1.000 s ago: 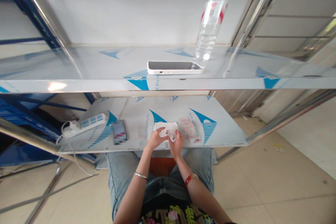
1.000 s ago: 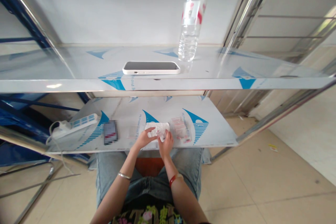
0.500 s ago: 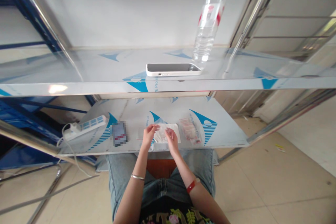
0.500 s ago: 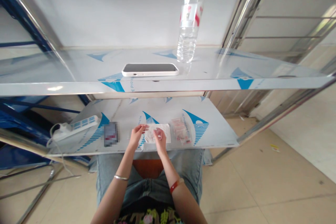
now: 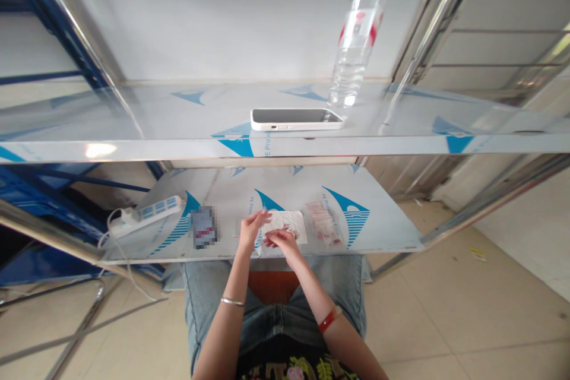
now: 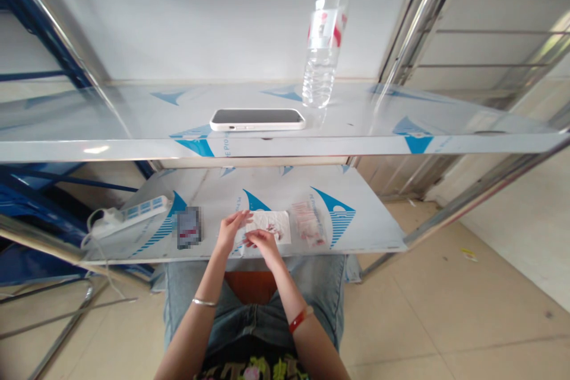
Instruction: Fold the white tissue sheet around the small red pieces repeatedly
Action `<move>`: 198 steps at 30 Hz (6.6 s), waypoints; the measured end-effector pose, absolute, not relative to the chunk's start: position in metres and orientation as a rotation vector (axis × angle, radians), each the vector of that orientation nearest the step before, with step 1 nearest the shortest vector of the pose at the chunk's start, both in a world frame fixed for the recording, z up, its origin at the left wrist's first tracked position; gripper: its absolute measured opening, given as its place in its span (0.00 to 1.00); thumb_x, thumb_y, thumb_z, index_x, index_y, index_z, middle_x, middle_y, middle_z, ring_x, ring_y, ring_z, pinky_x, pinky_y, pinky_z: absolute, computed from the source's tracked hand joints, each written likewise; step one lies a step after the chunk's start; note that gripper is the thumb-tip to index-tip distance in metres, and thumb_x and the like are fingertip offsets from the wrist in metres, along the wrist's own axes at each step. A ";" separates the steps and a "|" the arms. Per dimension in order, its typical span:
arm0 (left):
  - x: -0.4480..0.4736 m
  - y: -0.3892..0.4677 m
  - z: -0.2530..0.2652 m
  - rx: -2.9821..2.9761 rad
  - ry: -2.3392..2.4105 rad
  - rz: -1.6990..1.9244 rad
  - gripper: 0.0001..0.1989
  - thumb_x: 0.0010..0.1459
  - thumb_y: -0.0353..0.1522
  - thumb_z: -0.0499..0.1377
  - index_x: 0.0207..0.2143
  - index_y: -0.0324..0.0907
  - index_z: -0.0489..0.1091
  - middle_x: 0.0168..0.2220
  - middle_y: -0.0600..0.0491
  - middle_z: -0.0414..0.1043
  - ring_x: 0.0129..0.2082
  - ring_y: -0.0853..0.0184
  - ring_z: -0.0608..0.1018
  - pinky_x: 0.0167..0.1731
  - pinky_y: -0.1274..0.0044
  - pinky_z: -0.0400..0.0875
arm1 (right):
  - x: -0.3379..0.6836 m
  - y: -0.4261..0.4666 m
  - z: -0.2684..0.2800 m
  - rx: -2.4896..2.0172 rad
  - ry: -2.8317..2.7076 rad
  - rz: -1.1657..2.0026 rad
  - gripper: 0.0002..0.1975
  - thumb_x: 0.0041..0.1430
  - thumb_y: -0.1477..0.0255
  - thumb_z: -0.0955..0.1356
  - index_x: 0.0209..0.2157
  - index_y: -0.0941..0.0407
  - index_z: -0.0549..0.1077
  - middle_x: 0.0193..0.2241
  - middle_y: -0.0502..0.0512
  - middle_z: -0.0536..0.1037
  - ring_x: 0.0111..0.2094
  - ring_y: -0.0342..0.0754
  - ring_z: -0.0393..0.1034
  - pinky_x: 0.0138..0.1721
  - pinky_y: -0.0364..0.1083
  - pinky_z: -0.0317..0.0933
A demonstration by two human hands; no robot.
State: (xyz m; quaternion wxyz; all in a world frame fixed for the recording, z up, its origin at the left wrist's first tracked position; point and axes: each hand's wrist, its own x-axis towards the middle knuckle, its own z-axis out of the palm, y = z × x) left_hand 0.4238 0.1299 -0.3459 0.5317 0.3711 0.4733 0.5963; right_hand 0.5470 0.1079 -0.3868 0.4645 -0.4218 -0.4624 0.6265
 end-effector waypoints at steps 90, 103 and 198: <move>0.418 0.126 -0.351 1.286 1.168 1.097 0.11 0.40 0.39 0.67 0.24 0.40 0.78 0.27 0.48 0.78 0.30 0.62 0.77 0.37 0.72 0.69 | 0.554 0.115 -0.389 -1.138 -0.987 1.160 0.14 0.44 0.59 0.70 0.27 0.56 0.73 0.28 0.56 0.77 0.34 0.51 0.71 0.29 0.44 0.62; 0.417 0.127 -0.353 1.342 1.117 1.003 0.17 0.44 0.44 0.64 0.27 0.38 0.79 0.26 0.48 0.77 0.28 0.64 0.76 0.34 0.74 0.69 | 0.554 0.114 -0.387 -1.160 -1.016 1.188 0.15 0.43 0.60 0.71 0.26 0.58 0.75 0.26 0.56 0.77 0.31 0.50 0.71 0.29 0.44 0.61; 0.410 0.123 -0.365 1.610 2.294 0.779 0.15 0.57 0.31 0.53 0.46 0.39 0.71 0.53 0.42 0.64 0.51 0.58 0.70 0.51 0.70 0.63 | 0.653 0.152 -0.440 -2.149 -0.911 0.007 0.21 0.45 0.68 0.68 0.43 0.61 0.73 0.46 0.72 0.70 0.47 0.63 0.63 0.46 0.57 0.56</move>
